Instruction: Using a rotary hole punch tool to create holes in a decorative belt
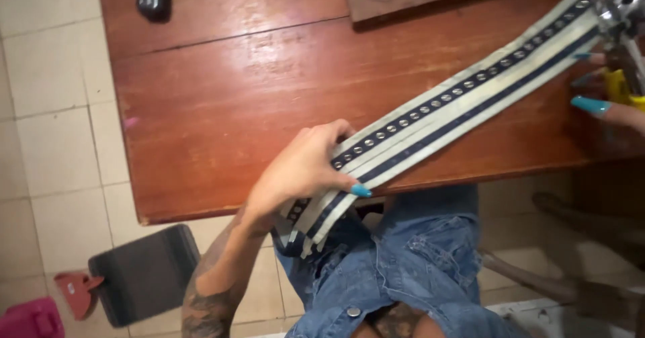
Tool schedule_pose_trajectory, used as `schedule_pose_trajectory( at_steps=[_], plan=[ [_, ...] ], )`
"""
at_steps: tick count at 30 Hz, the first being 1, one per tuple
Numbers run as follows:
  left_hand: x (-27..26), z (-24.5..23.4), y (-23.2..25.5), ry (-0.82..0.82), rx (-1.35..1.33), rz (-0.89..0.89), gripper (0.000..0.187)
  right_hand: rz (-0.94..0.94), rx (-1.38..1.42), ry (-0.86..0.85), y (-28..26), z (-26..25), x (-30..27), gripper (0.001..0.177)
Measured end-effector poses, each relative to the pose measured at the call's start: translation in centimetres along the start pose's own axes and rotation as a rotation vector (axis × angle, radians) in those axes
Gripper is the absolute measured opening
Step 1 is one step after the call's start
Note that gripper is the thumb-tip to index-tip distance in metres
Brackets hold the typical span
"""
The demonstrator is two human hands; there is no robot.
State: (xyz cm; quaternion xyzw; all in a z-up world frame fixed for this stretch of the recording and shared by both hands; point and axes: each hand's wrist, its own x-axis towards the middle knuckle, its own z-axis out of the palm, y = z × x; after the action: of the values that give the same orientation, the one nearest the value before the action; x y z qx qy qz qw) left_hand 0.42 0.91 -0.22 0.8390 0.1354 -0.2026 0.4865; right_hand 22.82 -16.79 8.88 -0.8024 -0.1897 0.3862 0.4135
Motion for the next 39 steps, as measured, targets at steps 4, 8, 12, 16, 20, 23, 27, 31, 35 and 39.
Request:
schedule_pose_trajectory(
  at_steps=[4,8,12,16,20,23,27,31,35,39],
  plan=[
    [-0.4,-0.6,0.2,-0.005,-0.032,-0.082,0.058,-0.112,0.078,0.080,6.5,1.9,-5.4,0.022],
    [-0.9,-1.0,1.0,-0.005,-0.046,-0.167,0.047,-0.206,0.138,0.124,11.5,4.3,-9.9,0.023],
    [-0.9,-0.9,-0.2,0.030,-0.078,-0.136,0.048,0.263,0.519,-0.120,17.6,8.7,-12.7,0.040],
    [-0.6,-0.7,-0.6,0.040,-0.084,-0.099,0.047,0.775,0.532,-0.070,16.9,11.9,-13.6,0.064],
    [-0.3,-0.4,-1.3,0.071,-0.090,-0.056,0.046,0.942,0.129,-0.164,11.9,12.3,-12.5,0.079],
    [-0.6,-0.8,-0.6,0.044,-0.148,-0.108,0.044,0.932,0.263,0.034,11.5,11.9,-12.3,0.061],
    [-0.6,-0.9,-0.6,0.021,-0.169,-0.112,0.044,0.934,0.204,-0.041,13.7,11.8,-12.1,0.046],
    [-0.5,-0.9,-0.6,-0.015,-0.200,-0.117,0.047,0.952,0.089,-0.088,12.9,12.4,-11.6,0.037],
    [-0.3,-0.7,-1.0,0.003,-0.236,-0.078,0.047,0.999,0.174,-0.013,11.6,13.5,-11.2,0.034],
    [-0.3,-0.7,-0.8,-0.020,-0.237,-0.109,0.045,0.736,0.271,-0.226,17.9,13.2,-12.3,0.042]
  ],
)
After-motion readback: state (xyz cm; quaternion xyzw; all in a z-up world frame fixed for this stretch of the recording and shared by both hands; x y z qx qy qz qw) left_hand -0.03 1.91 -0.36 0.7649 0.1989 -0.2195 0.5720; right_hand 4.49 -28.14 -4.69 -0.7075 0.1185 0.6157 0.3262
